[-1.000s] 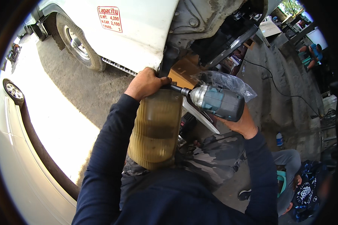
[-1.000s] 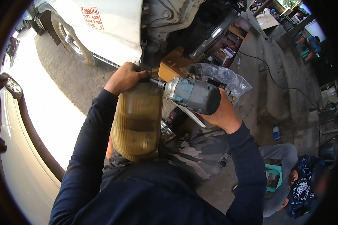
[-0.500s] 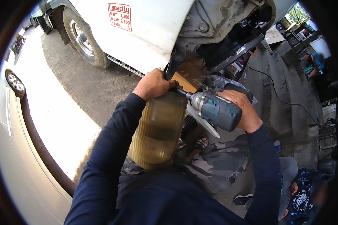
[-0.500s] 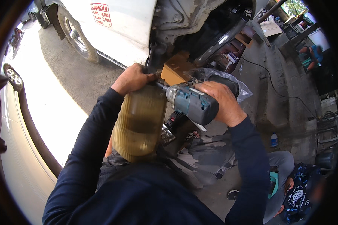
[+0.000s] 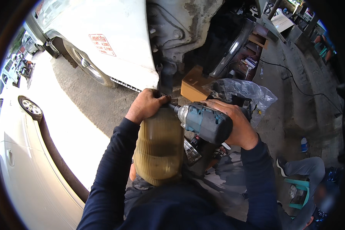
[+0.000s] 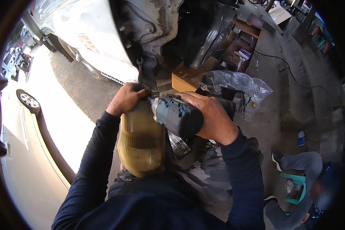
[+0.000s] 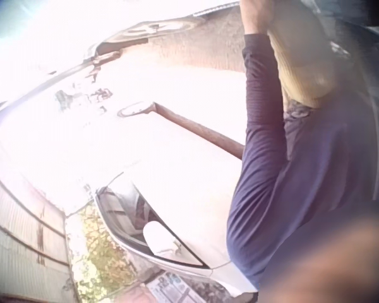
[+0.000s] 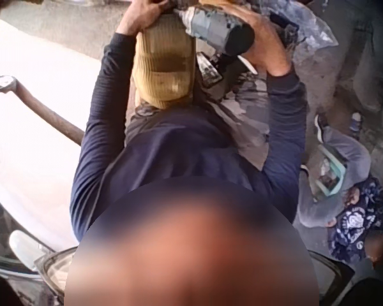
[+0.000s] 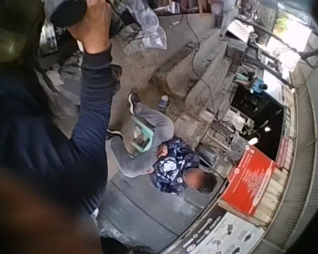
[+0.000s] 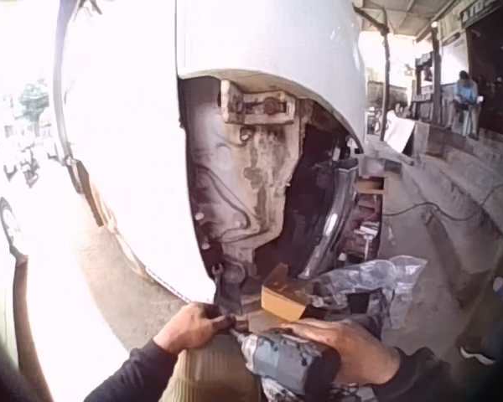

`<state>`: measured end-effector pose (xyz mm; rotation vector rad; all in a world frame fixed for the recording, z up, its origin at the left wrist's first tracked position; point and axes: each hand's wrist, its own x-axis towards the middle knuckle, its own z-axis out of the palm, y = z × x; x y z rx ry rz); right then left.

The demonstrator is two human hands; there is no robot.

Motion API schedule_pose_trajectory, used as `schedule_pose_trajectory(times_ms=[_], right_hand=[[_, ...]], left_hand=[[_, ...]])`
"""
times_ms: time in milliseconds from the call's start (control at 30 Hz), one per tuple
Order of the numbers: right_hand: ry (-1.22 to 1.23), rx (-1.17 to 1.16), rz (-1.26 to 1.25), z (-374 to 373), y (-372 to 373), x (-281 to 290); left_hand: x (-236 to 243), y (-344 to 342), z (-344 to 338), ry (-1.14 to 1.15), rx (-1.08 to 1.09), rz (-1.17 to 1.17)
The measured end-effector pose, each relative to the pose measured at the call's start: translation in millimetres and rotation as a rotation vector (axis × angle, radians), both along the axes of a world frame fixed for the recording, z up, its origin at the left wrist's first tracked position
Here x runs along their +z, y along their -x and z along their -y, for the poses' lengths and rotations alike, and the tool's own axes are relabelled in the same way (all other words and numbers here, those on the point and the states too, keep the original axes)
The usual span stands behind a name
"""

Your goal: The person removes the old headlight assembly from a white truck using a wrench and impact driver, then installs a new headlight by connecting wires and securing the unit. The person handles the headlight, bulb, and wiring throughout the process.

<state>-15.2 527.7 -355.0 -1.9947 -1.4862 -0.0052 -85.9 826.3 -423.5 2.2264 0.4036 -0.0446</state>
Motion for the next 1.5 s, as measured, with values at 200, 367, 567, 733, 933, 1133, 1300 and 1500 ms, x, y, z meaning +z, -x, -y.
schedule_pose_trajectory(times_ms=[200, 367, 567, 733, 933, 1133, 1300, 1500], right_hand=[[0.024, -0.060, -0.241, 4, -2, -8], [-0.010, -0.009, -0.184, 3, -1, -9], [-0.085, 0.001, -0.237, 3, 3, -10], [-0.053, 0.018, -0.218, 2, 4, -8], [-0.075, 0.001, -0.311, 3, 6, -10], [-0.023, -0.016, -0.209, 4, 5, -6], [-0.031, -0.022, -0.208, 7, 4, -5], [-0.063, 0.039, -0.198, 12, -6, -9]], left_hand=[[-8, -2, 0, -0.035, 0.027, 0.008], [-9, -1, -2, -0.042, 0.013, 0.029], [-9, 3, -4, -0.042, 0.012, 0.071], [-8, 3, -5, -0.028, -0.004, 0.067], [-3, 4, -2, -0.015, 0.021, 0.061], [-7, 2, -1, -0.047, 0.018, 0.031], [-15, 0, -8, 0.191, 0.049, 0.154], [-15, 10, -19, 0.161, -0.053, 0.250]])
